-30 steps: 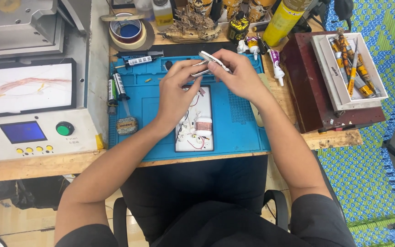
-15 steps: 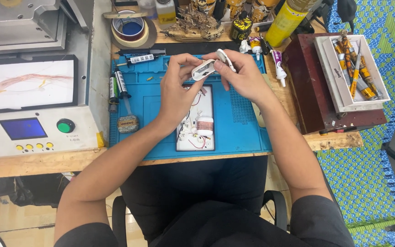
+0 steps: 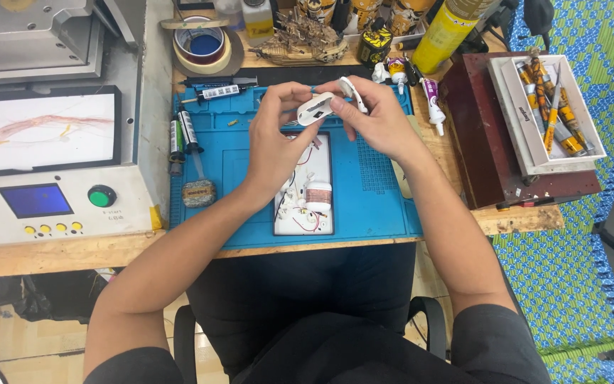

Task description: A person is repairing a small electronic device by prying components and peeling adhesive layers on a specialized workbench.

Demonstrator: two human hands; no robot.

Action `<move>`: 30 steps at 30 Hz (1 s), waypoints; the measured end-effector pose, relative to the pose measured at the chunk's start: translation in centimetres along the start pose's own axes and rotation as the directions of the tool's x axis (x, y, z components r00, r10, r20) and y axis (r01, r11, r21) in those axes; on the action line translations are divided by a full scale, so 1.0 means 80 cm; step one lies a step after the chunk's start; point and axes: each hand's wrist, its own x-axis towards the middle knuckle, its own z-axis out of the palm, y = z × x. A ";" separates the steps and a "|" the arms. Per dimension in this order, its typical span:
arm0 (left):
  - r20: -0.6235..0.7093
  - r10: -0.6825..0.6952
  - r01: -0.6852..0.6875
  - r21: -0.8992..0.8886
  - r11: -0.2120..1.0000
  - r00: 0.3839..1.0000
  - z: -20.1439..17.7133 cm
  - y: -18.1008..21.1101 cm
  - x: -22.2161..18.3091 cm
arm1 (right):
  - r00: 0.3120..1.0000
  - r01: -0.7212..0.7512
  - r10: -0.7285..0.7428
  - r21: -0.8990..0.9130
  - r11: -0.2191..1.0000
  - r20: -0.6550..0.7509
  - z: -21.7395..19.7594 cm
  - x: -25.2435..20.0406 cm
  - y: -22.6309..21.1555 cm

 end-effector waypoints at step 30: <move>0.002 -0.071 0.069 -0.286 0.956 0.997 0.001 -0.002 0.003 | 0.995 -0.040 0.048 -0.087 0.995 0.093 -0.003 0.000 -0.032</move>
